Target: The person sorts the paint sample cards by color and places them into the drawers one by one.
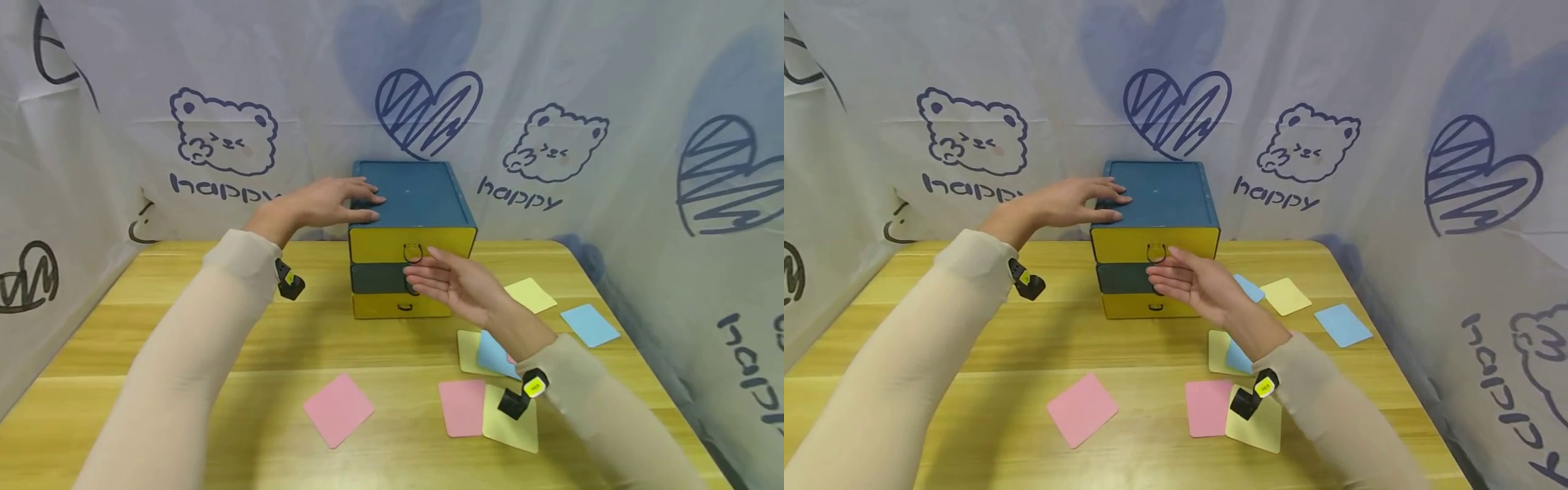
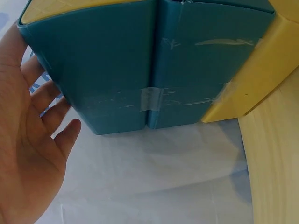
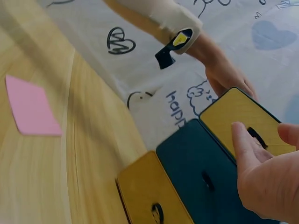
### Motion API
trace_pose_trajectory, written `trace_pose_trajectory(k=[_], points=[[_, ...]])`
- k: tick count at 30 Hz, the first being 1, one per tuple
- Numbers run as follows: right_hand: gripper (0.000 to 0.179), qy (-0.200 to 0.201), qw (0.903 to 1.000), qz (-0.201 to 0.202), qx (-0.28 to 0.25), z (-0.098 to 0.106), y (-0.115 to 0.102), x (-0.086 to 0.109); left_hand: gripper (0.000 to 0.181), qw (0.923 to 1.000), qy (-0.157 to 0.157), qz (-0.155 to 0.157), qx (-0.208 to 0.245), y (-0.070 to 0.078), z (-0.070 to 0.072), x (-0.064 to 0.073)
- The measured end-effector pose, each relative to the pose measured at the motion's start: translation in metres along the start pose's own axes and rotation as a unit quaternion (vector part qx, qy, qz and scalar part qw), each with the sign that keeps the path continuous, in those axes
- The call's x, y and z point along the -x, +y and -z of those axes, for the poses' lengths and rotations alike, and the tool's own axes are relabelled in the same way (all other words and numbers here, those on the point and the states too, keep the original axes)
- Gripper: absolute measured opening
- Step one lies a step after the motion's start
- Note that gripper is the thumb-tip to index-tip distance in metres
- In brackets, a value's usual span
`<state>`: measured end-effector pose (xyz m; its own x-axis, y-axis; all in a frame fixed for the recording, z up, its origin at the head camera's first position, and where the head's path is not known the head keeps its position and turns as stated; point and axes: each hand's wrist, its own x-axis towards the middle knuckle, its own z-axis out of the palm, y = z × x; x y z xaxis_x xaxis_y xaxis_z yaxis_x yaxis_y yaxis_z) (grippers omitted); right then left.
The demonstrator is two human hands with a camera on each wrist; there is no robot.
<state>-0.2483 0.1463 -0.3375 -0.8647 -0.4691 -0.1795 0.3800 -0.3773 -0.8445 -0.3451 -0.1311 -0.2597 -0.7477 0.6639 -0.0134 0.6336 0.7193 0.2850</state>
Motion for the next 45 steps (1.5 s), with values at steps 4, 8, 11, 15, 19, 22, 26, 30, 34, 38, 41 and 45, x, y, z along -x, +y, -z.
trace_pose_trajectory(k=[4,8,11,15,19,22,26,30,34,38,41,45], points=[[0.041,-0.01,0.9983,-0.004,-0.058,-0.006,0.004,-0.009,0.061,0.9993,-0.001,0.002,0.036,-0.003,-0.003,0.001],[0.027,-0.006,0.9965,-0.007,-0.083,-0.01,0.006,-0.014,0.06,0.9989,0.006,0.0,0.046,-0.005,-0.005,0.0],[0.026,0.005,0.9968,-0.005,-0.08,-0.013,0.005,-0.014,0.059,0.9987,0.013,-0.004,0.049,-0.005,-0.005,0.0],[0.033,0.011,0.9985,-0.007,-0.054,-0.016,0.006,-0.009,0.057,0.9983,0.019,-0.009,0.055,-0.006,-0.004,0.001],[0.036,0.004,0.9996,-0.009,-0.025,-0.016,0.007,0.002,0.057,0.9981,0.023,-0.013,0.056,-0.007,-0.004,0.0],[0.035,-0.006,0.9999,-0.01,-0.01,-0.017,0.009,0.011,0.056,0.9979,0.026,-0.015,0.057,-0.007,-0.005,-0.001],[0.034,-0.011,0.9998,-0.015,-0.004,-0.019,0.014,0.024,0.056,0.9975,0.028,-0.017,0.062,-0.009,-0.006,-0.002],[0.033,-0.014,0.9997,-0.018,0.002,-0.021,0.019,0.036,0.057,0.9974,0.027,-0.015,0.065,-0.011,-0.007,-0.003],[0.033,-0.016,0.9996,-0.02,0.006,-0.024,0.024,0.046,0.056,0.9974,0.027,-0.009,0.066,-0.012,-0.009,-0.005],[0.03,-0.024,0.9995,-0.022,0.002,-0.027,0.026,0.056,0.057,0.9972,0.027,-0.007,0.069,-0.011,-0.009,-0.006],[0.027,-0.036,0.9991,-0.025,-0.001,-0.027,0.028,0.062,0.057,0.9968,0.03,-0.008,0.074,-0.011,-0.009,-0.007],[0.024,-0.054,0.9982,-0.025,0.0,-0.025,0.031,0.067,0.055,0.9965,0.035,-0.01,0.075,-0.011,-0.009,-0.008]])
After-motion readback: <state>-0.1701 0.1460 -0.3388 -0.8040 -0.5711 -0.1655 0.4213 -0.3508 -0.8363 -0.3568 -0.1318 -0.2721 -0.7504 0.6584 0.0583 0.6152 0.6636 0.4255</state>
